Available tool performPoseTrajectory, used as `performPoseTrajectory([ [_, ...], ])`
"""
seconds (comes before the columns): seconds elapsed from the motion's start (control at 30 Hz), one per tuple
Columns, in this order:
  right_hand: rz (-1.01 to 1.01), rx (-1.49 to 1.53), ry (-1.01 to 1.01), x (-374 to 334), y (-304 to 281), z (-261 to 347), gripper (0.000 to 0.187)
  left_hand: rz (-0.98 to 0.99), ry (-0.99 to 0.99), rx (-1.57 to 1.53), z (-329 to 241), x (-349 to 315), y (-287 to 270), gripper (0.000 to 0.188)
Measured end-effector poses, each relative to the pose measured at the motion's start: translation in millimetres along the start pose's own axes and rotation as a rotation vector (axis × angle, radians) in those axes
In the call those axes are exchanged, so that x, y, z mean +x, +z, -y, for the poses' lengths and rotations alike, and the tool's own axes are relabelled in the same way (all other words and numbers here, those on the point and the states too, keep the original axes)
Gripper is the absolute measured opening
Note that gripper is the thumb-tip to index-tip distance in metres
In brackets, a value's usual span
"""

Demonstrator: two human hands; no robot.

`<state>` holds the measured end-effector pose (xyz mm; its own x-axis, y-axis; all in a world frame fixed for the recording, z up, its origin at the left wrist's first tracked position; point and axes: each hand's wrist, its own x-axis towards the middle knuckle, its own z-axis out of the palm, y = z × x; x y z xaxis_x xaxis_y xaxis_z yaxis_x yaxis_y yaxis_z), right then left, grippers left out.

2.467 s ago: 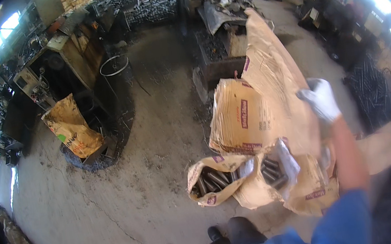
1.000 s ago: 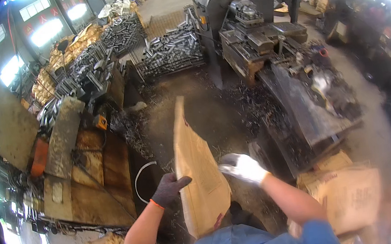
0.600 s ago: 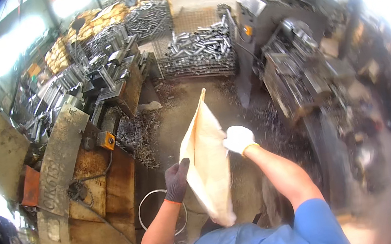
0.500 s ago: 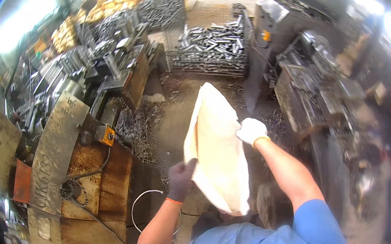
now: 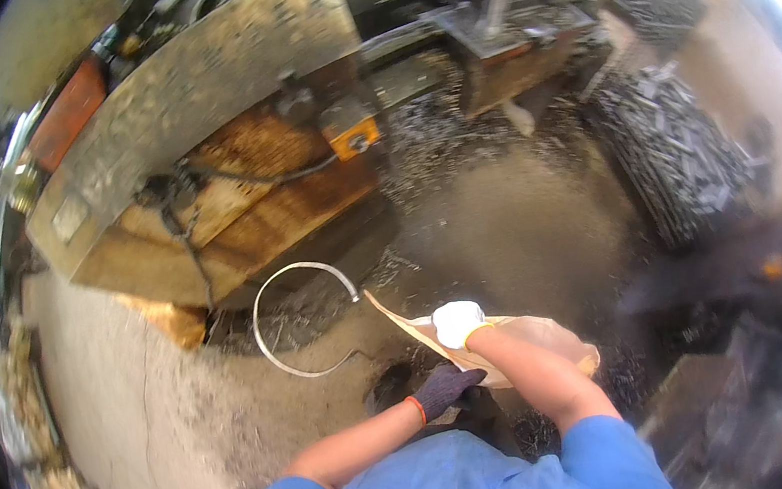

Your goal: The person repeatedly loads hollow metal tubes into a lathe chuck, operates the machine, and removes the finished parts. They place the processed tubes into a wire basket and later into large paper sacks. The person wears gloves and uses a tool to secure the workpiece in the chuck.

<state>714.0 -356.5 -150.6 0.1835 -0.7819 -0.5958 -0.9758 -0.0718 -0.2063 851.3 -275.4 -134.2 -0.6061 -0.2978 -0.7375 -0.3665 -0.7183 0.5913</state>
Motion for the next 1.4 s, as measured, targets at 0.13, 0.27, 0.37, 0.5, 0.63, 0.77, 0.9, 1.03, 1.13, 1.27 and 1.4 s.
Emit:
performPoseTrajectory([
  [0.13, 0.092, 0.007, -0.161, 36, 17, 39, 0.031, -0.282, -0.042, -0.612, 66, -5, -14, 0.046],
  [0.27, 0.035, 0.131, -0.252, 64, 14, 78, 0.034, -0.857, 0.252, -0.651, 88, 4, -67, 0.058],
  [0.37, -0.005, 0.148, -0.246, 96, 4, 112, 0.039, -1.121, 0.335, -0.519, 71, 22, -124, 0.053],
  [0.5, 0.016, 0.085, -0.08, 141, -19, 159, 0.045, -1.089, 0.258, -0.515, 54, 53, -196, 0.04],
  [0.63, -0.216, 0.128, 0.103, 177, -38, 204, 0.035, -1.001, 0.38, -0.697, 65, 91, -235, 0.031],
  [0.77, -0.297, 0.11, 0.066, 221, -35, 216, 0.028, -1.249, 0.215, 0.029, 96, 104, -275, 0.023],
  [0.9, -0.513, 0.021, -0.112, 295, -37, 180, 0.025, -1.557, 0.576, -0.714, 134, 50, -314, 0.033],
  [1.03, -0.52, 0.08, -0.402, 350, -28, 151, 0.029, -1.883, 0.253, -0.227, 146, -1, -341, 0.046],
  [1.13, -0.497, 0.063, -0.592, 361, -10, 146, 0.044, -1.839, -0.057, -0.141, 144, -10, -361, 0.052],
  [1.27, -0.422, 0.02, -0.78, 372, 2, 153, 0.063, -1.876, 0.08, -0.278, 146, 0, -378, 0.043],
  [1.4, -0.408, 0.043, -0.742, 393, 4, 178, 0.046, -1.718, -0.283, -0.115, 163, 0, -394, 0.06],
])
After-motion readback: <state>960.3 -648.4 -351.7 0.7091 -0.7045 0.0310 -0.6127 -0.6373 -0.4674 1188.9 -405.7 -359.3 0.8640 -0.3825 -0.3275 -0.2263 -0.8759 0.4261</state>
